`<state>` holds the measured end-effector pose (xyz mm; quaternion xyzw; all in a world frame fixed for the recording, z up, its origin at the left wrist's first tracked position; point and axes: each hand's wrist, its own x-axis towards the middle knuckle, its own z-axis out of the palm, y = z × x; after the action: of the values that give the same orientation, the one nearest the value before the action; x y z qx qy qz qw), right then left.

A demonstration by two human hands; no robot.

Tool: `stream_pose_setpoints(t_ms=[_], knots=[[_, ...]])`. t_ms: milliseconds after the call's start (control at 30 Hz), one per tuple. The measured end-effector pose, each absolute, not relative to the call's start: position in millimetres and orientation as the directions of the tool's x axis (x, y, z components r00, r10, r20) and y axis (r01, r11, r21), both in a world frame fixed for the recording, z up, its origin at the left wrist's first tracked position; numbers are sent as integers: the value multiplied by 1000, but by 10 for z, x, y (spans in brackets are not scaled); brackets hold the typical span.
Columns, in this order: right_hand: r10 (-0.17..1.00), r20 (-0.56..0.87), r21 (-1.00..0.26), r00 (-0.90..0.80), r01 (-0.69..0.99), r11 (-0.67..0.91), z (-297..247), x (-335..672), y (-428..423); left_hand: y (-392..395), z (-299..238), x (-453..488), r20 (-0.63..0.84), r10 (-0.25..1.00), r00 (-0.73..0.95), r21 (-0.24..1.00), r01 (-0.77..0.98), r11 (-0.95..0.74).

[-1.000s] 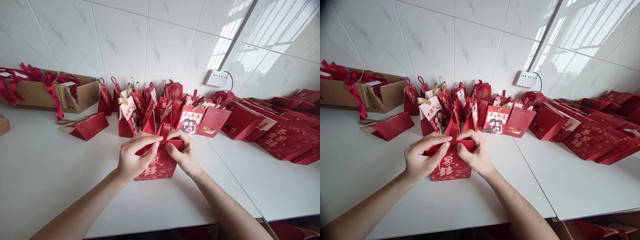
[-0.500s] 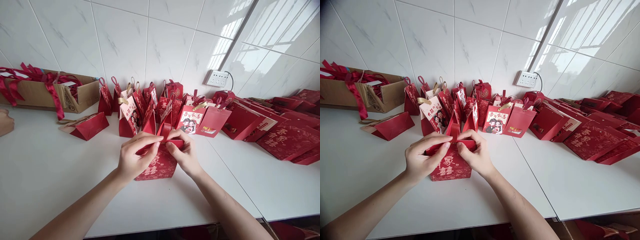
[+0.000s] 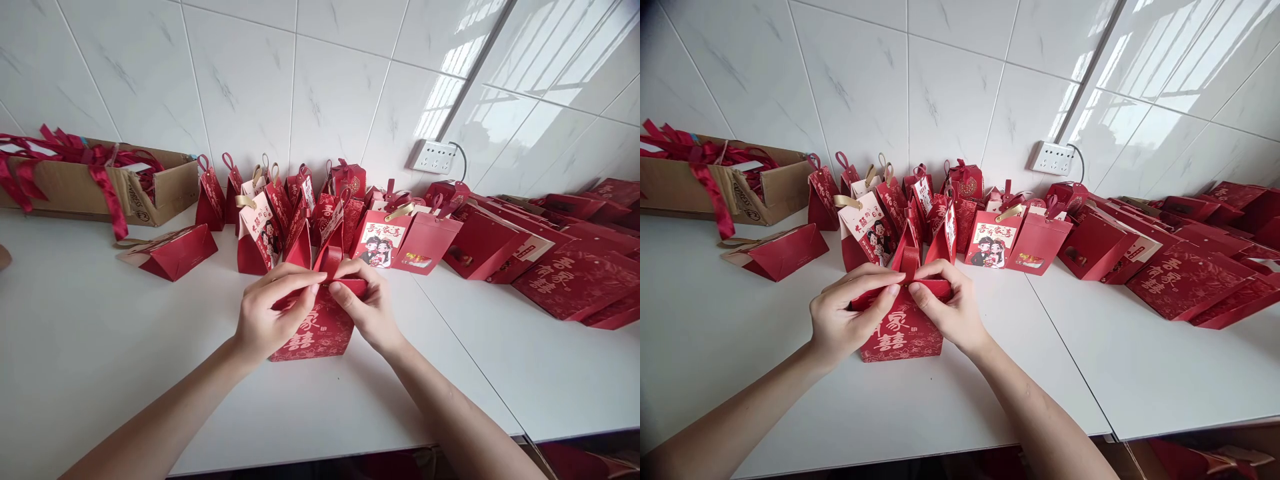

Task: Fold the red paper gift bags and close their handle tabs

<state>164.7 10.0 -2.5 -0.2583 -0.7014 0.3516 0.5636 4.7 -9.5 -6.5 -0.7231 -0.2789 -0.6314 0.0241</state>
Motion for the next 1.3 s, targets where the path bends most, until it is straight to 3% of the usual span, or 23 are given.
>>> stream_pose_setpoints(t_ms=[333, 600, 1300], knots=[[817, 537, -840, -210, -44, 541, -43, 1634, 96, -115, -41, 22, 920, 381, 92, 322, 374, -870], [814, 540, -841, -216, -104, 531, -53, 1631, 98, -113, -51, 31, 926, 369, 73, 311, 401, -862], [827, 522, -851, -207, -67, 521, -33, 1623, 109, -106, -65, 8, 920, 381, 90, 299, 465, -833]])
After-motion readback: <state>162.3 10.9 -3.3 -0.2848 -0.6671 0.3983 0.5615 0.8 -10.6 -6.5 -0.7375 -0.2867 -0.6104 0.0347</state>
